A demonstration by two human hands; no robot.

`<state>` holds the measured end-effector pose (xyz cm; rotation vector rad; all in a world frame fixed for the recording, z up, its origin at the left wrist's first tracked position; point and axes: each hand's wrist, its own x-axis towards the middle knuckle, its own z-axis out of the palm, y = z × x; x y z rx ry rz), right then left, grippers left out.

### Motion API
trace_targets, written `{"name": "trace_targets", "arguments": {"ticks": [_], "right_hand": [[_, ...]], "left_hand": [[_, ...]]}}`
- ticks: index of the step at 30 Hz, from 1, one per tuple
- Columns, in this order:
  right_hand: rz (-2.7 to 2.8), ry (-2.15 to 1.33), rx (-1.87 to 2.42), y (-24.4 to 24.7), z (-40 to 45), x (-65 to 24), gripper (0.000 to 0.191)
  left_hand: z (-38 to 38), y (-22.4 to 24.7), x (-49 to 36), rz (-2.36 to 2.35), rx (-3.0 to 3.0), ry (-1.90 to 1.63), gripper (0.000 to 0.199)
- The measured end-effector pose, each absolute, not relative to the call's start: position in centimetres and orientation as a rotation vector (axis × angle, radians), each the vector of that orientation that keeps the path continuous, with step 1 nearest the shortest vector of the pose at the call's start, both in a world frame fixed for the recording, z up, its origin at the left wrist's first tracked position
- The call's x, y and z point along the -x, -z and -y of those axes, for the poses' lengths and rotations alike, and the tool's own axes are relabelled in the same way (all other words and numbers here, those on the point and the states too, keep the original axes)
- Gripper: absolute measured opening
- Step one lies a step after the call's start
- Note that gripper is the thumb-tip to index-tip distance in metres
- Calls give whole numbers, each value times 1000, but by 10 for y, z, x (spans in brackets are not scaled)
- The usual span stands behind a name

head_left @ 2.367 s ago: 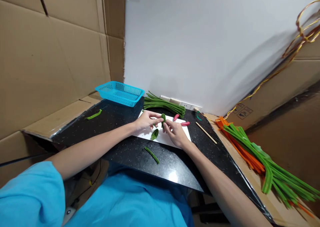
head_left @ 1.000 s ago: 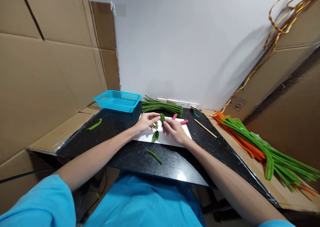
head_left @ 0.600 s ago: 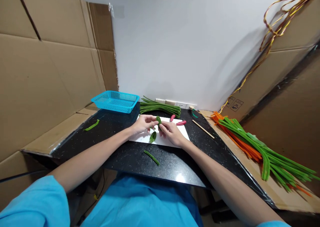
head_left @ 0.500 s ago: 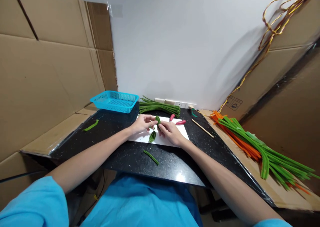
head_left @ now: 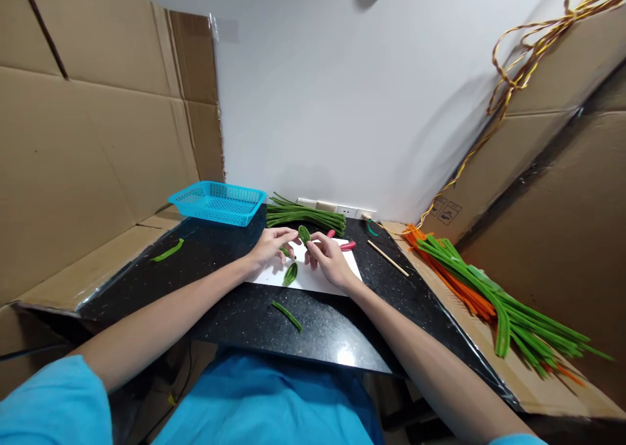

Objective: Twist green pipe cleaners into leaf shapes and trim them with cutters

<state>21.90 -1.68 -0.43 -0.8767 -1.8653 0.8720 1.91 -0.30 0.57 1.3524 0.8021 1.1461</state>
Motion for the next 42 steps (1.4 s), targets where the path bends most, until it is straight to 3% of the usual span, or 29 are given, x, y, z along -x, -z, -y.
{"name": "trace_targets", "arguments": {"ticks": [19, 29, 42], "right_hand": [[1675, -834, 905, 5, 9, -223, 40], [1752, -645, 938, -1, 22, -223, 32], [1852, -593, 941, 2, 22, -221, 32]], "left_hand": [[-38, -8, 19, -949, -1375, -1362, 26], [-19, 2, -5, -824, -1597, -1066, 49], [-11, 7, -9, -861, -1798, -1100, 43]]}}
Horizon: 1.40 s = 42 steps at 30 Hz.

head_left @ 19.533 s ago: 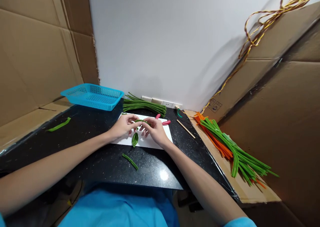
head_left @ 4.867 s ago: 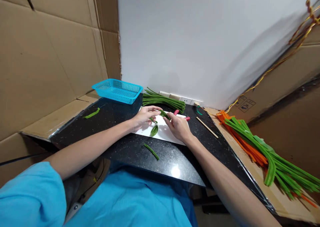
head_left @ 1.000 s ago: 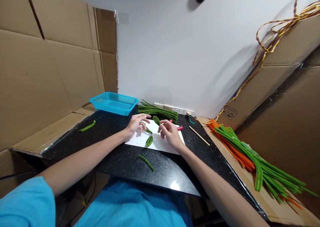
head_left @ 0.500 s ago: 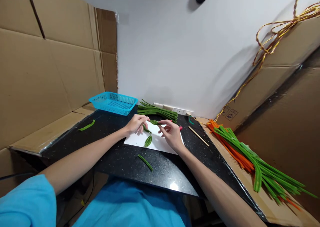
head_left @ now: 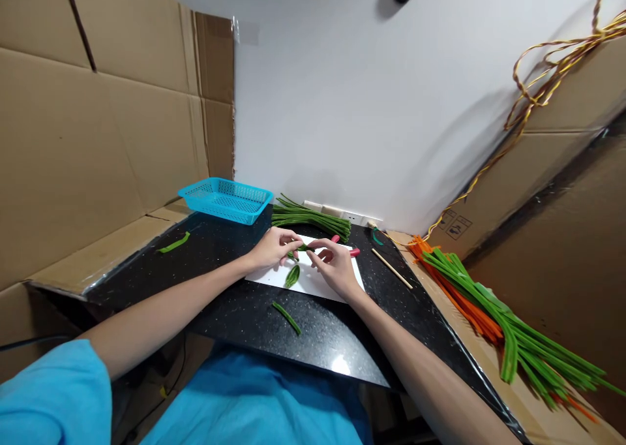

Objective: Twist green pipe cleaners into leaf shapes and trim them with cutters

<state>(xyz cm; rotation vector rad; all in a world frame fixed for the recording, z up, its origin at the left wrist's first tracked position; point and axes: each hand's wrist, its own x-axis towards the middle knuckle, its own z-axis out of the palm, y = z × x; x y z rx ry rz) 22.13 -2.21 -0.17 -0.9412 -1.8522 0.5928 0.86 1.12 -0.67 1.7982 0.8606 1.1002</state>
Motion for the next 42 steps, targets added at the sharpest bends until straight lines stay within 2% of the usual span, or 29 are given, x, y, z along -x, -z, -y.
{"name": "trace_targets", "arguments": {"ticks": [6, 11, 22, 30, 42], "right_hand": [[1875, -564, 963, 4, 20, -221, 25], [1913, -600, 987, 5, 17, -221, 28], [1969, -535, 1078, 9, 9, -224, 47], [1959, -488, 1104, 11, 8, -223, 48], [1951, -473, 1111, 10, 10, -224, 58]], "left_hand": [[-4, 5, -12, -944, -1988, -1134, 26], [5, 3, -15, -993, -2160, -1149, 19], [3, 5, -14, -1103, -2304, -1159, 23], [4, 8, -18, -1124, -2308, -1150, 20], [6, 3, -16, -1116, -2291, -1130, 30]]}}
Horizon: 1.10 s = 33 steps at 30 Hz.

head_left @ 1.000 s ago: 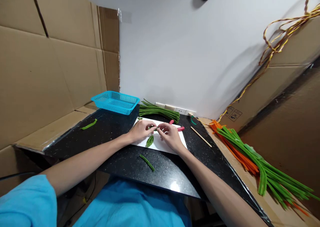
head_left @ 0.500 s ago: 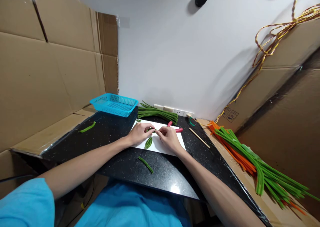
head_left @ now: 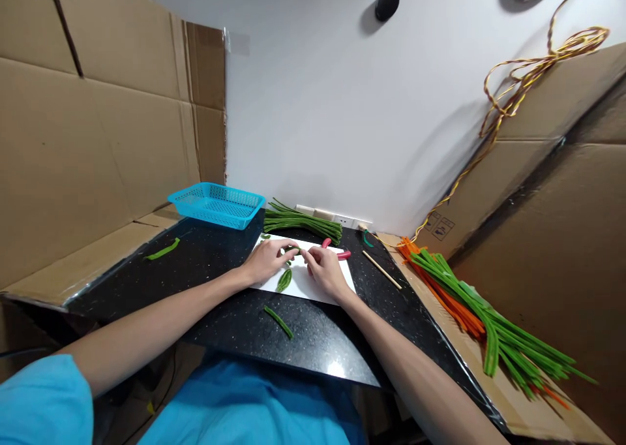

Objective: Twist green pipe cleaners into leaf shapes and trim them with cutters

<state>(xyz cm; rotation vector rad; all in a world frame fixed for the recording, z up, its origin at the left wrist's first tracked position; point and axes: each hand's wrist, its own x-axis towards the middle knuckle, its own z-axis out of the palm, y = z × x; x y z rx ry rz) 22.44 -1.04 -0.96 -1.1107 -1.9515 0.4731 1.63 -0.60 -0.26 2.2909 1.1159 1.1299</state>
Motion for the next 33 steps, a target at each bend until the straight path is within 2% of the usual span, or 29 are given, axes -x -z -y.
{"name": "trace_targets", "arguments": {"ticks": [9, 27, 33], "right_hand": [[1873, -445, 1081, 4, 15, -223, 56], [1834, -429, 1068, -1, 21, -223, 50], [1702, -539, 1054, -2, 20, -221, 52]], "left_hand": [[6, 0, -15, -1136, -2291, -1105, 42], [5, 1, -19, -987, -2145, -1142, 46], [-3, 3, -14, -1003, -2092, -1136, 39]]}}
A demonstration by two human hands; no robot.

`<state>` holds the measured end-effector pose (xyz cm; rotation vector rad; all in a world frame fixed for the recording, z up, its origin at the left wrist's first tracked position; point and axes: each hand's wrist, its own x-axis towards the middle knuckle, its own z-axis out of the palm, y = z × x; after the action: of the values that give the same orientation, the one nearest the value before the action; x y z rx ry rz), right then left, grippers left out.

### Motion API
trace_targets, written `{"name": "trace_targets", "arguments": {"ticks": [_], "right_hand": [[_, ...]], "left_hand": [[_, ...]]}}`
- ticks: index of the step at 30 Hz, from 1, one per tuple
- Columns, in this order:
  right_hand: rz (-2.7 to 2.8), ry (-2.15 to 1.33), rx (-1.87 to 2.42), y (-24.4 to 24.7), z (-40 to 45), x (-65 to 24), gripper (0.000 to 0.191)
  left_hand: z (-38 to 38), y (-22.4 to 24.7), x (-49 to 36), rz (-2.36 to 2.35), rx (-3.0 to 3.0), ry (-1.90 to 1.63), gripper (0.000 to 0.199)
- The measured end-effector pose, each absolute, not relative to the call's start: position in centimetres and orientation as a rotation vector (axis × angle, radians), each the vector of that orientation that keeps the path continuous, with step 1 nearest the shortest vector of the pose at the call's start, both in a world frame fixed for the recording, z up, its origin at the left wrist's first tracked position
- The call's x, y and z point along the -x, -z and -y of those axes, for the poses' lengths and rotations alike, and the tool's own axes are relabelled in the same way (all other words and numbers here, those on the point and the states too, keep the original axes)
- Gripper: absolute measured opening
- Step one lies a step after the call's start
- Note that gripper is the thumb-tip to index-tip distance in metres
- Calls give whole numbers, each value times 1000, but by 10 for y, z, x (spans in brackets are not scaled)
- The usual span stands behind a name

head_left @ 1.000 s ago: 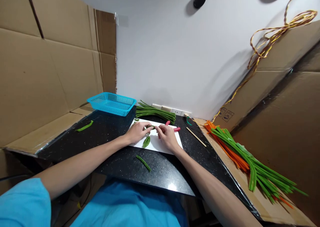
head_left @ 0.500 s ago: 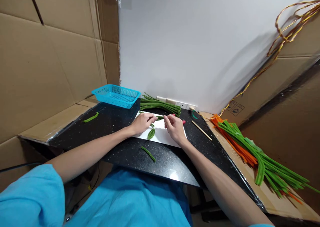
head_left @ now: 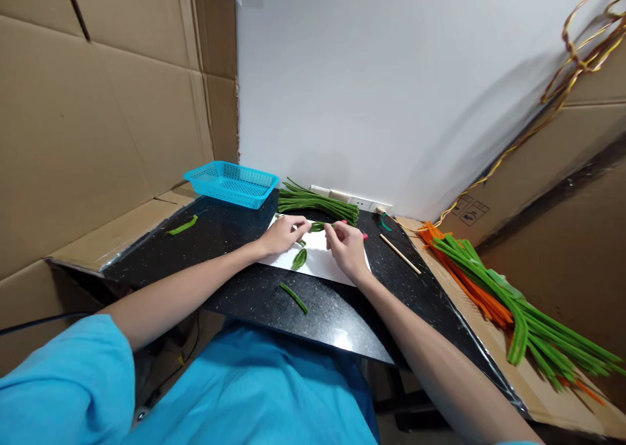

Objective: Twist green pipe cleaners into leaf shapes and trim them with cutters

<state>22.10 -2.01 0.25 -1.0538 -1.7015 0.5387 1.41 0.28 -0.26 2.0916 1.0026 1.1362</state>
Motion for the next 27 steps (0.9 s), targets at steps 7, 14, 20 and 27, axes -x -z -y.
{"name": "trace_targets", "arguments": {"ticks": [7, 14, 20, 27], "right_hand": [[1493, -758, 1040, 0, 6, -233, 56], [1524, -919, 1001, 6, 3, -227, 60], [1553, -994, 962, 7, 6, -223, 59], [1564, -1045, 970, 9, 5, -225, 63]], "left_hand": [[-30, 6, 10, -1200, -1981, -1329, 25], [-23, 5, 4, -1129, -2006, -1279, 23], [-12, -1, -9, -971, -2040, -1214, 23], [-8, -2, -10, -902, -1999, -1224, 26]]}}
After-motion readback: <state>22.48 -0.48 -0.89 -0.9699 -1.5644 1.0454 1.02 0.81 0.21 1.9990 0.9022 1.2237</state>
